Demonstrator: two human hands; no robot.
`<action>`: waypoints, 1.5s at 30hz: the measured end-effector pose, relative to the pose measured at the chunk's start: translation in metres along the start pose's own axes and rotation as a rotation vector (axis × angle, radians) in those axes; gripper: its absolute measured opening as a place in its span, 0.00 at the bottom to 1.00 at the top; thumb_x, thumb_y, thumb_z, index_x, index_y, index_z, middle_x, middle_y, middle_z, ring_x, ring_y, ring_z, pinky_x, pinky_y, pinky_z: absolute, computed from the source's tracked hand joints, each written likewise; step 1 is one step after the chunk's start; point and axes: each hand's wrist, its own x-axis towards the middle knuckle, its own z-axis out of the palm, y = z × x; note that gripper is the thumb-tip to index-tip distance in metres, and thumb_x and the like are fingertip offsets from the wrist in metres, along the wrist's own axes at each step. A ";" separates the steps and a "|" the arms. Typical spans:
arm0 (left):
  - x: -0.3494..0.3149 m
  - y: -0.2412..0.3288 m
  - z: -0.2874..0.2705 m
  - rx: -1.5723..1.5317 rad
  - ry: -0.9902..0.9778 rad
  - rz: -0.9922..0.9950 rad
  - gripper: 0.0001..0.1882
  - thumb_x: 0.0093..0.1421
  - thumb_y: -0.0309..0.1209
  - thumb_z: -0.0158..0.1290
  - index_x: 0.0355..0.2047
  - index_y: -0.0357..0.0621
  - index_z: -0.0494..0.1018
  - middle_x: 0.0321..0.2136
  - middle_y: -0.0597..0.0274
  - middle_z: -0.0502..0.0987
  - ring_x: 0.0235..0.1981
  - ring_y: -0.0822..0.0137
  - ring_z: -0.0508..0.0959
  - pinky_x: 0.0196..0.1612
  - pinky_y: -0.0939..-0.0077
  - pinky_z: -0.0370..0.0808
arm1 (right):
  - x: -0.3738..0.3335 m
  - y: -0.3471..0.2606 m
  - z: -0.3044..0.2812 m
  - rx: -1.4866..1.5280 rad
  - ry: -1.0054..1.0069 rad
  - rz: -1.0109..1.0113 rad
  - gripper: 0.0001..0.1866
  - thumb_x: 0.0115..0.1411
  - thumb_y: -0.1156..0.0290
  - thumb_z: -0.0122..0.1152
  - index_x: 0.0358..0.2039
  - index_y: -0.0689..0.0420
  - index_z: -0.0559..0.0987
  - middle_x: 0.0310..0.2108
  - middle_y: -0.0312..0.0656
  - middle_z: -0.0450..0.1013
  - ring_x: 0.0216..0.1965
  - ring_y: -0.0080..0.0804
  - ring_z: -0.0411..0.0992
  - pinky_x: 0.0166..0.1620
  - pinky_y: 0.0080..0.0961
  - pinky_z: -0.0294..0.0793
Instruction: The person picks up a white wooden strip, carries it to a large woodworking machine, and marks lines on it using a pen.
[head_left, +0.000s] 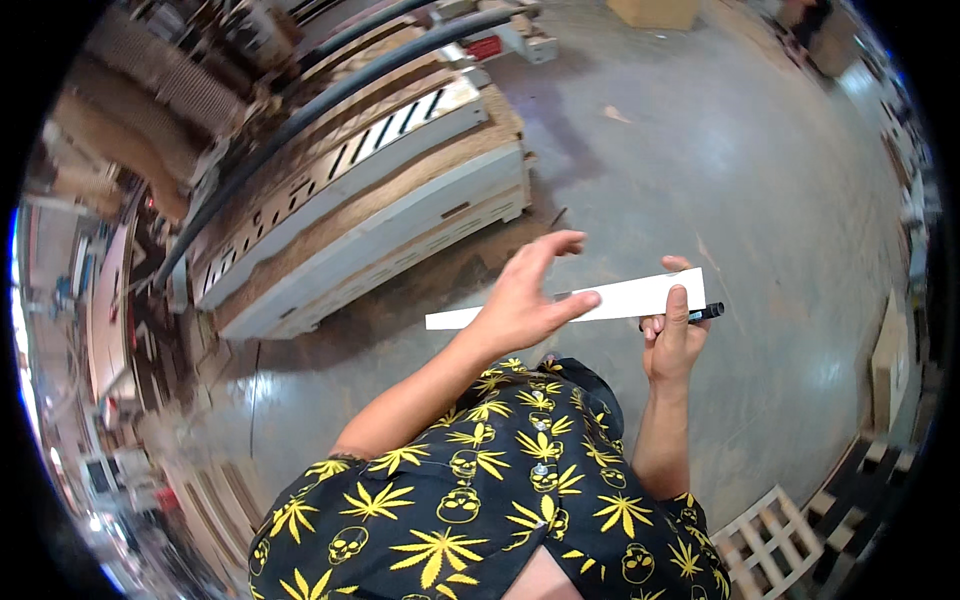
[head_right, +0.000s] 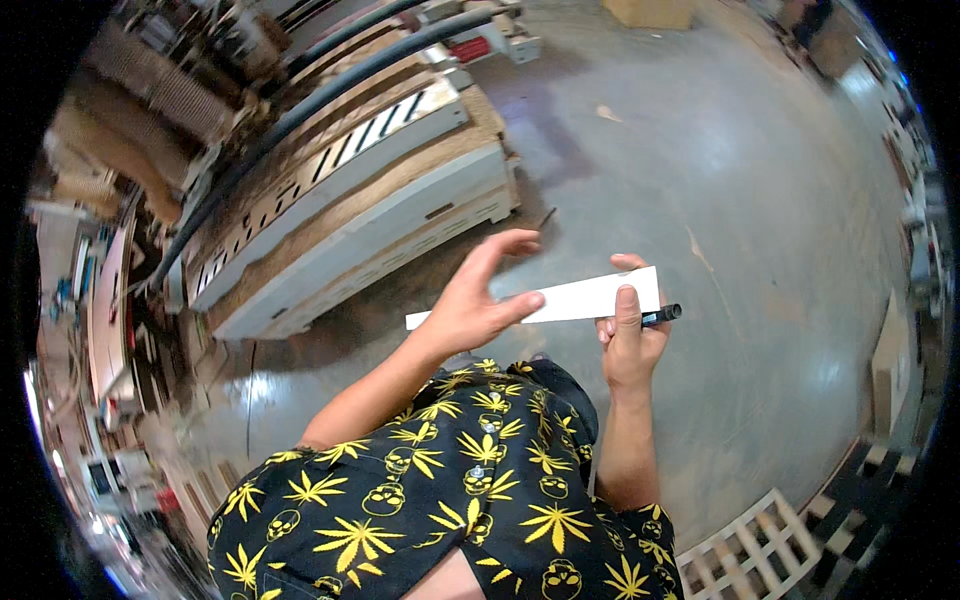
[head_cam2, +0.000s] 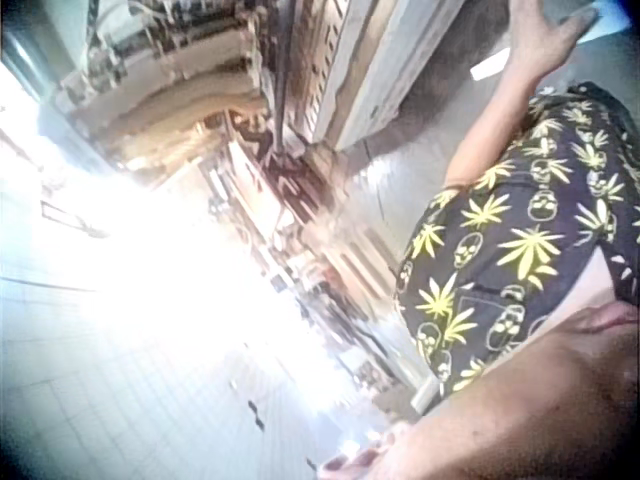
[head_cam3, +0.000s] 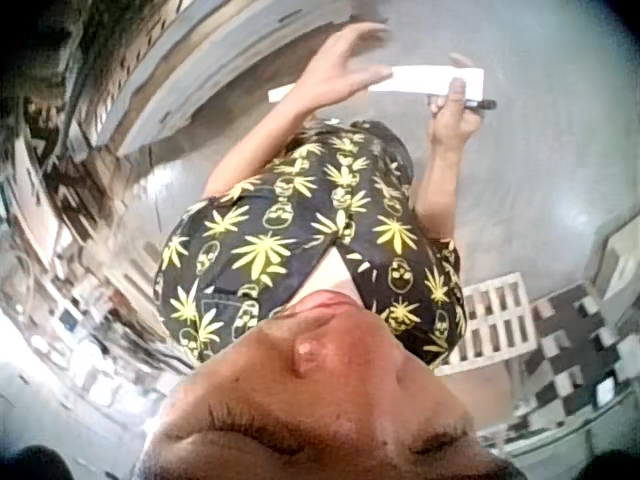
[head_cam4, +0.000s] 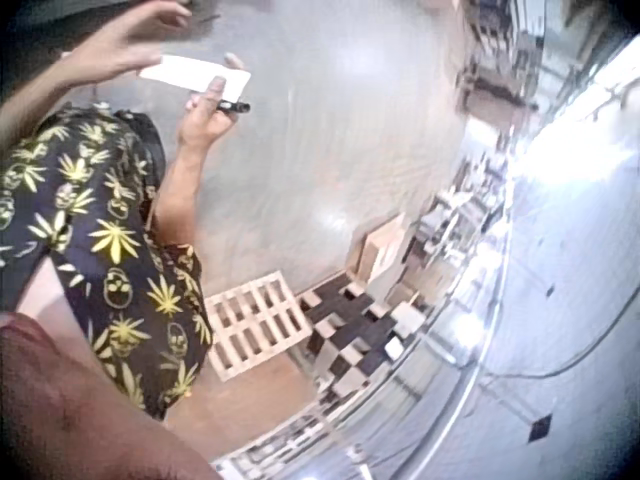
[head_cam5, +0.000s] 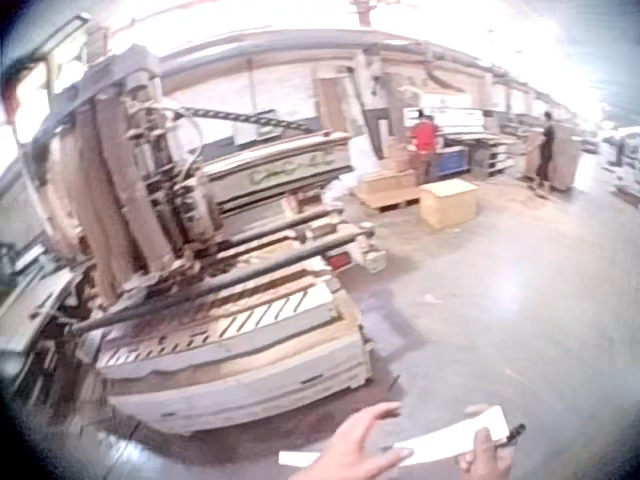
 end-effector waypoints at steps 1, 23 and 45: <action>0.003 0.006 -0.006 0.002 -0.027 -0.041 0.33 0.58 0.39 0.67 0.61 0.44 0.70 0.53 0.56 0.77 0.58 0.61 0.75 0.64 0.64 0.68 | 0.002 -0.001 0.017 -0.030 -0.038 0.022 0.22 0.73 0.57 0.58 0.55 0.63 0.75 0.24 0.28 0.68 0.20 0.10 0.60 0.21 0.12 0.58; -0.088 -0.079 -0.204 0.224 0.233 -0.011 0.21 0.59 0.39 0.67 0.52 0.49 0.80 0.48 0.56 0.83 0.49 0.55 0.81 0.53 0.63 0.77 | 0.032 0.059 0.184 0.236 -0.061 0.188 0.22 0.77 0.51 0.48 0.59 0.54 0.70 0.19 0.24 0.54 0.17 0.11 0.56 0.21 0.13 0.58; -0.133 -0.102 -0.285 -0.013 0.385 -0.277 0.16 0.64 0.37 0.63 0.48 0.42 0.80 0.36 0.59 0.83 0.35 0.68 0.82 0.39 0.72 0.77 | -0.002 0.142 0.321 0.246 -0.295 0.448 0.23 0.76 0.51 0.49 0.59 0.56 0.71 0.21 0.25 0.56 0.20 0.14 0.58 0.23 0.15 0.60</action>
